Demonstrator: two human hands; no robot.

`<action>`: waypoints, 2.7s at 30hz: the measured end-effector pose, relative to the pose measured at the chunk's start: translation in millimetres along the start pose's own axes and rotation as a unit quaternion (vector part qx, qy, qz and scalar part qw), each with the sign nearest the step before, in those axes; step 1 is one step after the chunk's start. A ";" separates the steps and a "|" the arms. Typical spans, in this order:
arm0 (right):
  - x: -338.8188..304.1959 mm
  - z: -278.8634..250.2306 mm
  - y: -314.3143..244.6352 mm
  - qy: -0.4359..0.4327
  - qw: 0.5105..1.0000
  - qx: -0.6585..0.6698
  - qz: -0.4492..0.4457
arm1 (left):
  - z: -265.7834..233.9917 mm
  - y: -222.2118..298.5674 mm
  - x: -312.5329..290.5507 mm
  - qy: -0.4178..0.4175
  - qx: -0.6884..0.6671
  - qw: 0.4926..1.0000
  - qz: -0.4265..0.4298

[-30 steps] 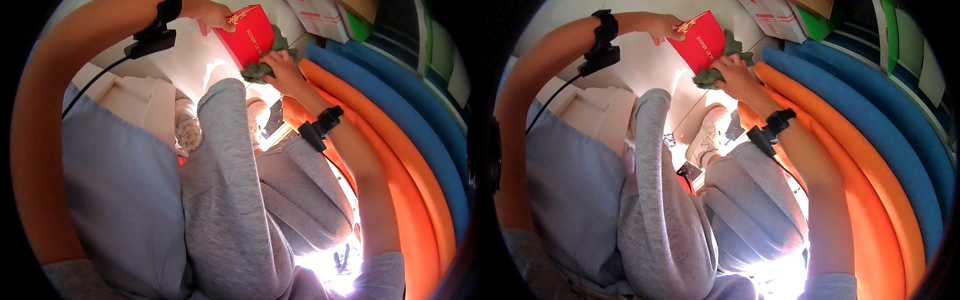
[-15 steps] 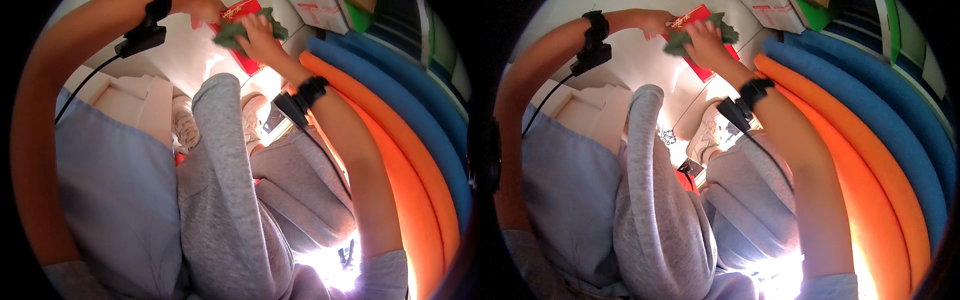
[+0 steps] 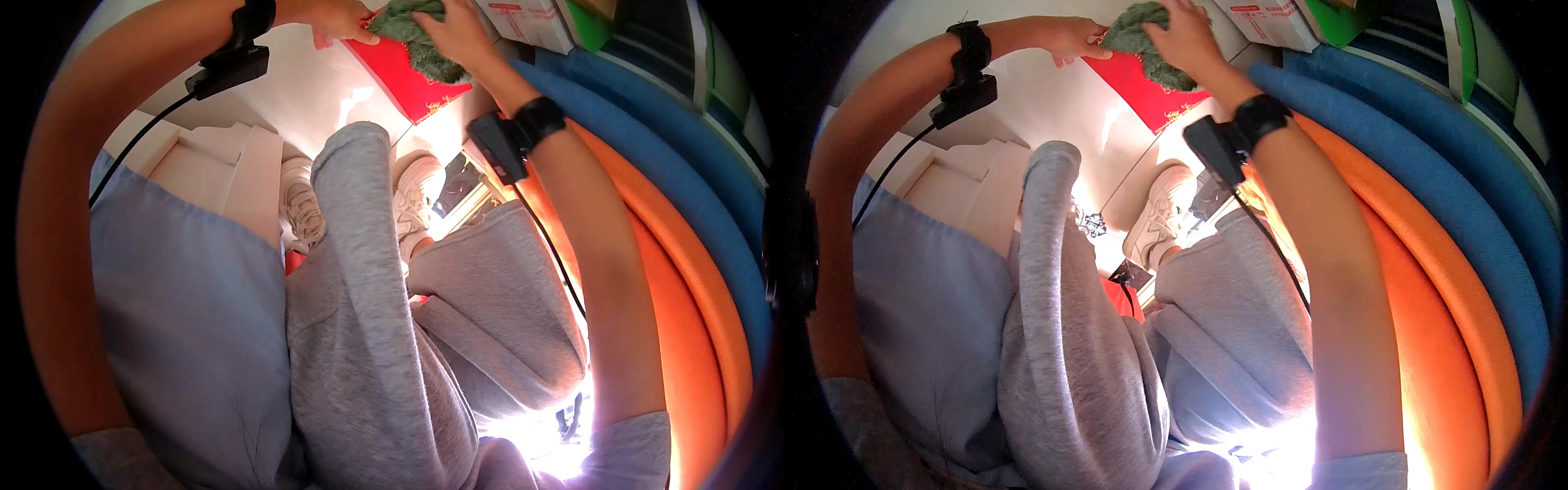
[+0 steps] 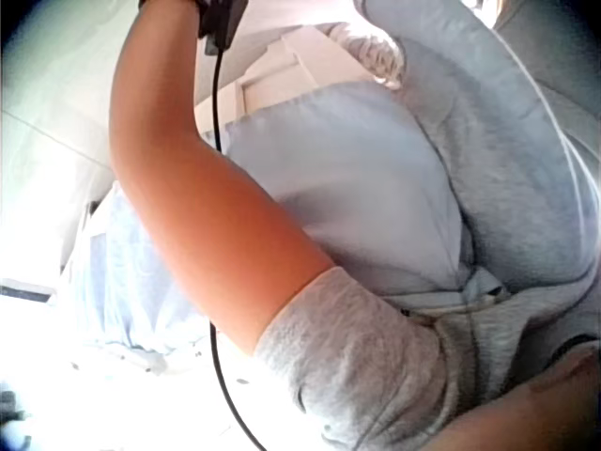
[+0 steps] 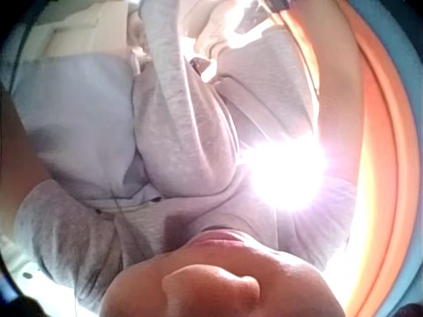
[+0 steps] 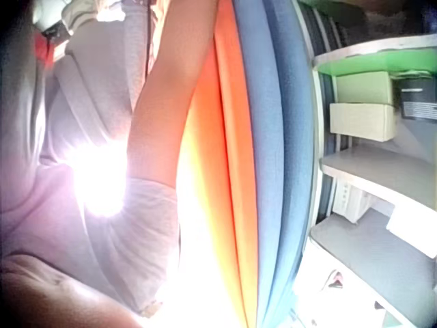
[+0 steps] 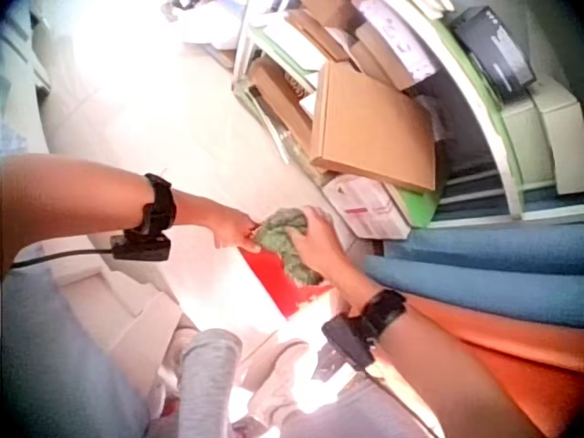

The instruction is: The person wipes a red box, a brown box, and a white storage case with a green cloth before cleaning the surface of a sliding closet door by hand with the same cloth.

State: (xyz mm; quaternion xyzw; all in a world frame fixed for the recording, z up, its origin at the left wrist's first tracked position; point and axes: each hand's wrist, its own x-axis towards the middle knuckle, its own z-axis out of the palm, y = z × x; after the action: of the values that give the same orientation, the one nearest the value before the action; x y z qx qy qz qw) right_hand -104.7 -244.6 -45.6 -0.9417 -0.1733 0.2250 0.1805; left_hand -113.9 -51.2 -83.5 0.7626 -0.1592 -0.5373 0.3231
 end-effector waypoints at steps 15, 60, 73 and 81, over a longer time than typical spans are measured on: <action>-33.7 -4.6 33.9 0.074 0.989 -0.094 -0.087 | -1.4 13.7 -8.8 -0.015 0.009 1.000 0.017; -52.6 -5.1 25.8 -0.204 0.860 0.401 0.238 | 70.4 18.3 -8.7 0.051 -0.478 0.874 -0.072; -90.6 -50.0 16.9 -0.205 0.679 0.589 0.388 | 26.3 49.7 -26.6 0.004 -0.488 0.873 0.019; -98.8 -78.8 22.9 -0.213 0.638 0.658 0.338 | -35.8 64.5 -54.3 -0.152 -0.299 0.936 0.107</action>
State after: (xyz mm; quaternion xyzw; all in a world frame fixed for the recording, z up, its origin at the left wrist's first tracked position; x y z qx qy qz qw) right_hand -143.6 -325.5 46.2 -0.4931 0.3170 0.5188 0.6223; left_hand -94.4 -55.5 5.8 0.5183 -0.1195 -0.6319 0.5637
